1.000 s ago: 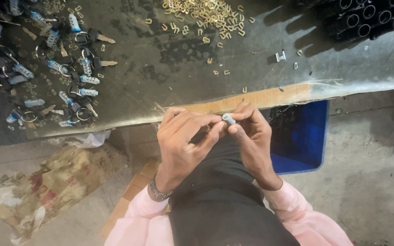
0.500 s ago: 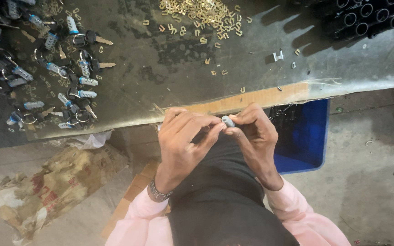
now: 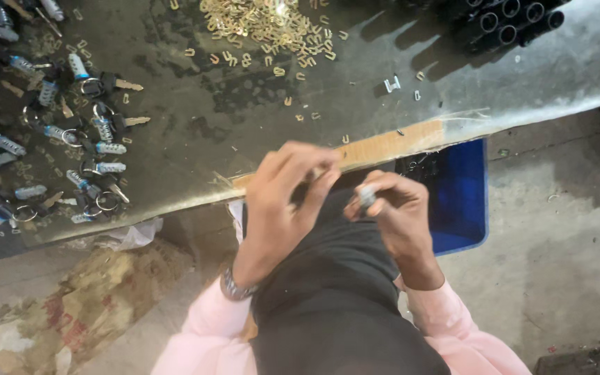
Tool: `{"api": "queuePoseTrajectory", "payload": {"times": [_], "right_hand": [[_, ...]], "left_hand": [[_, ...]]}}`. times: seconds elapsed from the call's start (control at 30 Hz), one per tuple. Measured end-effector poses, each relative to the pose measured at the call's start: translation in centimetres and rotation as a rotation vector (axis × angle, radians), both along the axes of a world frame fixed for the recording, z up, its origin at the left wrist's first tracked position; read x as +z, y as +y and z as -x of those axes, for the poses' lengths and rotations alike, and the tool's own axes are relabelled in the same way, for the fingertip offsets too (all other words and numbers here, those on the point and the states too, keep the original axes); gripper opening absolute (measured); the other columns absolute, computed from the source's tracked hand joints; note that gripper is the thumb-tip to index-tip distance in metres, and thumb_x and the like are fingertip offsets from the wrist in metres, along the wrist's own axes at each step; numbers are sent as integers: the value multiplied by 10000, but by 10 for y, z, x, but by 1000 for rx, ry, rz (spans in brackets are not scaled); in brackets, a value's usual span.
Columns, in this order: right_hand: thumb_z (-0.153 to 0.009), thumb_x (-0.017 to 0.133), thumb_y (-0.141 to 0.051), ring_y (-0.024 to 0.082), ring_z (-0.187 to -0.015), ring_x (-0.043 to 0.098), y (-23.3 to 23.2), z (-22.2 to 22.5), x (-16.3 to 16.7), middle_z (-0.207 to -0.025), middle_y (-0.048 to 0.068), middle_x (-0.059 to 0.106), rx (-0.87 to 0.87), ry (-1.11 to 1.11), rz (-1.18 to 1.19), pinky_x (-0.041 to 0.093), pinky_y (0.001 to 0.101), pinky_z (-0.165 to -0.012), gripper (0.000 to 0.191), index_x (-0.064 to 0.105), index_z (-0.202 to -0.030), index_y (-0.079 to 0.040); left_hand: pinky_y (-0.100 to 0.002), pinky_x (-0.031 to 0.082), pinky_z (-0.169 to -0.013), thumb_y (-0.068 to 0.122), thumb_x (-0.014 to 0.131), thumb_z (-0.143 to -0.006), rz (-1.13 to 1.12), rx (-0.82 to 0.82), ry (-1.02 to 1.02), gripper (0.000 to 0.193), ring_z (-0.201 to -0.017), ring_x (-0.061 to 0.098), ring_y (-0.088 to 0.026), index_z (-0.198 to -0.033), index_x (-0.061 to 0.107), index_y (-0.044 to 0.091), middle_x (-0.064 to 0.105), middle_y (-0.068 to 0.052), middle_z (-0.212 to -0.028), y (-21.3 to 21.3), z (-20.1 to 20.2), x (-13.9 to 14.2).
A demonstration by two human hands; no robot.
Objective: The person sits at a workbench assembling padlock cylinder cores. They pick up a cylinder, insert key pins and springs into the plug by hand, use a small tool to press and seat the components, then place the finished cylinder with the other assembled locks on the bench.
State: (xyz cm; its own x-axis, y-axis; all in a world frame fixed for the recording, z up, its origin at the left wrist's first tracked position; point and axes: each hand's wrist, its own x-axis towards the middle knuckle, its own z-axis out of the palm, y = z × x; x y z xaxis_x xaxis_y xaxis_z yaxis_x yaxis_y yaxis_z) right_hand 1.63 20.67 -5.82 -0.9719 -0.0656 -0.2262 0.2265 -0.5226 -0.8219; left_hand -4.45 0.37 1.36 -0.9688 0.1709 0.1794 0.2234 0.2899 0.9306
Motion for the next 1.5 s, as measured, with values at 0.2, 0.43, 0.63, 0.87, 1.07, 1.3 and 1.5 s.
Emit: {"api": "queuePoseTrajectory", "payload": {"times": [0.2,0.43,0.63,0.87,1.07,1.3,1.5], "right_hand": [[-922,820,-145,263,-837,707,19,-17,-17,-957,133,705,-175,-97,46,568,384,-730,280,710,-1115,26],[-908,816,-148,236,-843,719,22,-30,-25,-1055,108,702,-149,-166,22,584,383,-713,263,701,-1082,12],[-953,804,-184,218,-835,699,7,-24,-38,-1036,122,690,-112,-182,80,576,364,-686,253,703,-1072,15],[-926,803,-186,220,-769,696,11,-26,-31,-976,130,705,-168,-246,87,565,349,-647,257,688,-1059,2],[-946,788,-197,212,-741,686,-3,-17,-29,-882,128,712,-134,-263,160,555,336,-655,260,689,-1069,10],[-958,778,-219,203,-740,681,-15,-12,-23,-873,122,707,-66,-272,121,552,336,-664,289,690,-1079,28],[-962,780,-208,205,-754,683,-21,-11,-19,-884,118,704,-56,-238,106,552,338,-677,262,684,-1063,14]], "left_hand": [[-388,438,-904,80,754,-931,333,-128,351,253,-959,634,-232,-1176,690,88,659,-46,-1059,37,52,-5],[-348,435,-923,27,720,-957,483,26,218,274,-1029,654,-187,-1208,721,138,678,-2,-1090,-10,41,-1],[-410,376,-919,227,790,-896,498,-85,275,354,-993,578,-228,-1221,717,107,631,-34,-1036,8,17,-24],[-382,332,-956,191,812,-905,552,-85,330,305,-1044,592,-164,-1190,719,137,652,36,-1094,14,1,-38],[-353,336,-901,72,832,-864,460,-49,294,201,-948,643,-156,-1025,734,143,680,36,-1003,-7,-9,-34],[-247,533,-738,-45,782,-885,-125,49,-179,177,-831,663,-101,-1020,711,45,704,-36,-990,-11,-17,-20],[-246,594,-797,-52,769,-880,-202,126,-178,249,-890,728,-95,-1095,672,29,735,-44,-1009,-3,-17,-14]]}}
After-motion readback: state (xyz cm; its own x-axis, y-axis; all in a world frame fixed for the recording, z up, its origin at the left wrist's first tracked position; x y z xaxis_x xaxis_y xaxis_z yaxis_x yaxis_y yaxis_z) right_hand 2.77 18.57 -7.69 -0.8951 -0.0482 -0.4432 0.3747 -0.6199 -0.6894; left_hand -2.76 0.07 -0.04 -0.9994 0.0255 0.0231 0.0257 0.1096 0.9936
